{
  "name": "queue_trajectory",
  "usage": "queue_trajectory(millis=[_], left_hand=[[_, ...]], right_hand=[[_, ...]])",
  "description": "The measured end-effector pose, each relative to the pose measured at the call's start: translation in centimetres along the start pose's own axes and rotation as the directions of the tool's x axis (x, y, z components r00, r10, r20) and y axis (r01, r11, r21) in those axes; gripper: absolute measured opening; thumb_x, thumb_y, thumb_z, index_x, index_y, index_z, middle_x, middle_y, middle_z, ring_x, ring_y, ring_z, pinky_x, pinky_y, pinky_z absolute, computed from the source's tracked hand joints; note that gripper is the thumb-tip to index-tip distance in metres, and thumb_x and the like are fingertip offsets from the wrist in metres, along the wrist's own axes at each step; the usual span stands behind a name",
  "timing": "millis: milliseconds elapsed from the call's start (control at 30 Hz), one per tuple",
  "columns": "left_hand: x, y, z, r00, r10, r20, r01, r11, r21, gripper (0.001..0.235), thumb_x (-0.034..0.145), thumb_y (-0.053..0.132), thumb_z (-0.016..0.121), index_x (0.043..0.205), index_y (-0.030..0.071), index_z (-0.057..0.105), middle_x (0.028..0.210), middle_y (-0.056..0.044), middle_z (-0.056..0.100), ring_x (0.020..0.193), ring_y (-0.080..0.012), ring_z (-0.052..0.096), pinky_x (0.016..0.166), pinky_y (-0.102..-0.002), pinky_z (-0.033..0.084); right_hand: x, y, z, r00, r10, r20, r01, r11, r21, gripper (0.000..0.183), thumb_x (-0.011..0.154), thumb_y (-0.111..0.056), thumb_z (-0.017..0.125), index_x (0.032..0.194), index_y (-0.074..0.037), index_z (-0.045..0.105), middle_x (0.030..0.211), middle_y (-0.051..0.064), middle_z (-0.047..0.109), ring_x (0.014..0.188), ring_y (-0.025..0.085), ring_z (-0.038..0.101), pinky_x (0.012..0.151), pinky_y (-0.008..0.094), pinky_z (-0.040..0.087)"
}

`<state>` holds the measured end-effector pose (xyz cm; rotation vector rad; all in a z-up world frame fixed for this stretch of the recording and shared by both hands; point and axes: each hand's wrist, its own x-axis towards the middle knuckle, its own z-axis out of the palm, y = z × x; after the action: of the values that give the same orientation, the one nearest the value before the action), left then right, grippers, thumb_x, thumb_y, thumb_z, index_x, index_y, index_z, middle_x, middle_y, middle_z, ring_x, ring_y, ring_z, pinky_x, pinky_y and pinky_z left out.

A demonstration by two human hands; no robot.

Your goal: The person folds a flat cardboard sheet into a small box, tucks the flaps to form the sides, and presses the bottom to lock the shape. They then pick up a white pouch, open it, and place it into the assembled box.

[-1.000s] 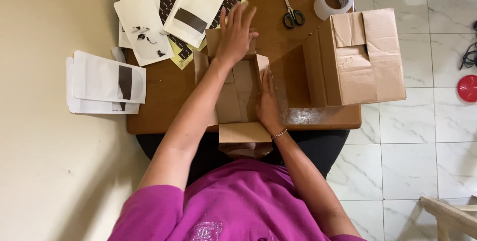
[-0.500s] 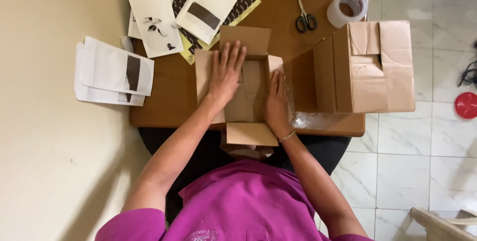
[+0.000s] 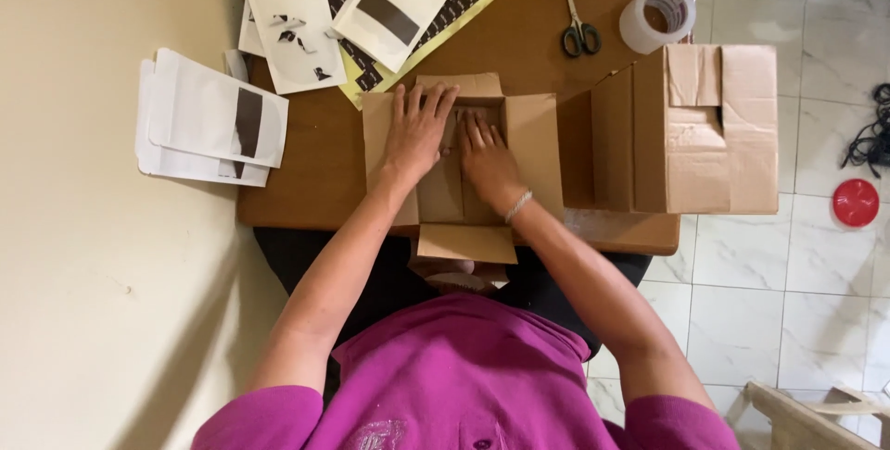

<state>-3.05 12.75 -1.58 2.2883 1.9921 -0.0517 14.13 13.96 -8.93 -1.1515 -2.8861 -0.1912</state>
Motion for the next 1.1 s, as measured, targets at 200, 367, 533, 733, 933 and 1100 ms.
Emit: queue_trajectory(millis=[200, 367, 533, 733, 933, 1100], left_hand=[[-0.3, -0.3, -0.8, 1.0, 0.023, 0.02, -0.021, 0.996, -0.091, 0.114, 0.065, 0.01, 0.092, 0.16, 0.013, 0.028, 0.154, -0.012, 0.037, 0.142, -0.037, 0.032, 0.122, -0.062, 0.021], [0.0, 0.1, -1.1, 0.999, -0.028, 0.026, 0.029, 0.998, -0.055, 0.116, 0.066, 0.011, 0.093, 0.161, 0.012, 0.026, 0.153, -0.014, 0.038, 0.143, -0.0351, 0.033, 0.123, -0.058, 0.02], [-0.2, 1.1, -0.6, 0.996, -0.084, -0.043, 0.087, 0.995, 0.056, 0.121, 0.062, 0.005, 0.094, 0.161, 0.01, 0.024, 0.153, -0.017, 0.04, 0.145, -0.0336, 0.034, 0.124, -0.055, 0.02], [-5.1, 3.9, 0.0, 0.919, -0.027, -0.393, 0.151, 0.945, 0.291, 0.08, 0.082, 0.01, 0.079, 0.154, 0.008, 0.044, 0.161, -0.022, 0.035, 0.148, -0.0413, 0.034, 0.115, -0.059, 0.037], [-7.3, 5.1, 0.0, 0.97, 0.042, 0.238, -0.073, 0.99, 0.121, 0.072, 0.083, 0.04, 0.076, 0.147, 0.018, 0.052, 0.158, -0.017, 0.038, 0.147, -0.0432, 0.032, 0.121, -0.072, -0.008], [-5.3, 5.8, 3.0, 0.917, -0.041, 0.396, -0.061, 0.968, 0.242, 0.106, 0.078, 0.073, 0.068, 0.158, 0.014, 0.031, 0.163, -0.015, 0.024, 0.14, -0.0437, 0.044, 0.123, -0.066, -0.017]], right_hand=[[1.0, 1.7, -0.7, 0.993, -0.1, 0.068, 0.105, 0.991, -0.077, 0.087, 0.062, -0.054, 0.085, 0.133, -0.01, 0.063, 0.14, 0.014, 0.051, 0.123, 0.029, 0.053, 0.081, 0.039, 0.052], [2.2, 1.1, -0.2, 0.975, -0.05, 0.218, 0.079, 0.989, -0.123, 0.099, 0.05, -0.061, 0.091, 0.131, -0.012, 0.064, 0.142, 0.01, 0.047, 0.12, 0.026, 0.047, 0.078, 0.04, 0.048], [2.8, 0.8, -2.8, 0.954, -0.006, 0.299, 0.044, 0.992, -0.121, 0.093, 0.055, -0.058, 0.093, 0.131, -0.011, 0.066, 0.141, 0.008, 0.045, 0.12, 0.027, 0.046, 0.082, 0.039, 0.047], [3.9, 1.7, 1.7, 0.978, 0.015, 0.208, 0.009, 0.994, -0.11, 0.049, 0.084, -0.043, 0.078, 0.124, -0.015, 0.07, 0.137, 0.007, 0.049, 0.117, 0.027, 0.05, 0.08, 0.038, 0.045], [4.3, 1.5, 0.1, 0.958, 0.038, 0.283, 0.01, 0.986, -0.164, 0.038, 0.094, -0.025, 0.061, 0.131, -0.02, 0.068, 0.148, 0.007, 0.045, 0.12, 0.029, 0.047, 0.082, 0.04, 0.042], [4.1, 2.7, -0.2, 0.978, -0.076, 0.196, 0.092, 0.993, -0.075, 0.048, 0.081, -0.02, 0.074, 0.128, -0.015, 0.067, 0.136, 0.01, 0.047, 0.111, 0.032, 0.053, 0.076, 0.039, 0.048]])
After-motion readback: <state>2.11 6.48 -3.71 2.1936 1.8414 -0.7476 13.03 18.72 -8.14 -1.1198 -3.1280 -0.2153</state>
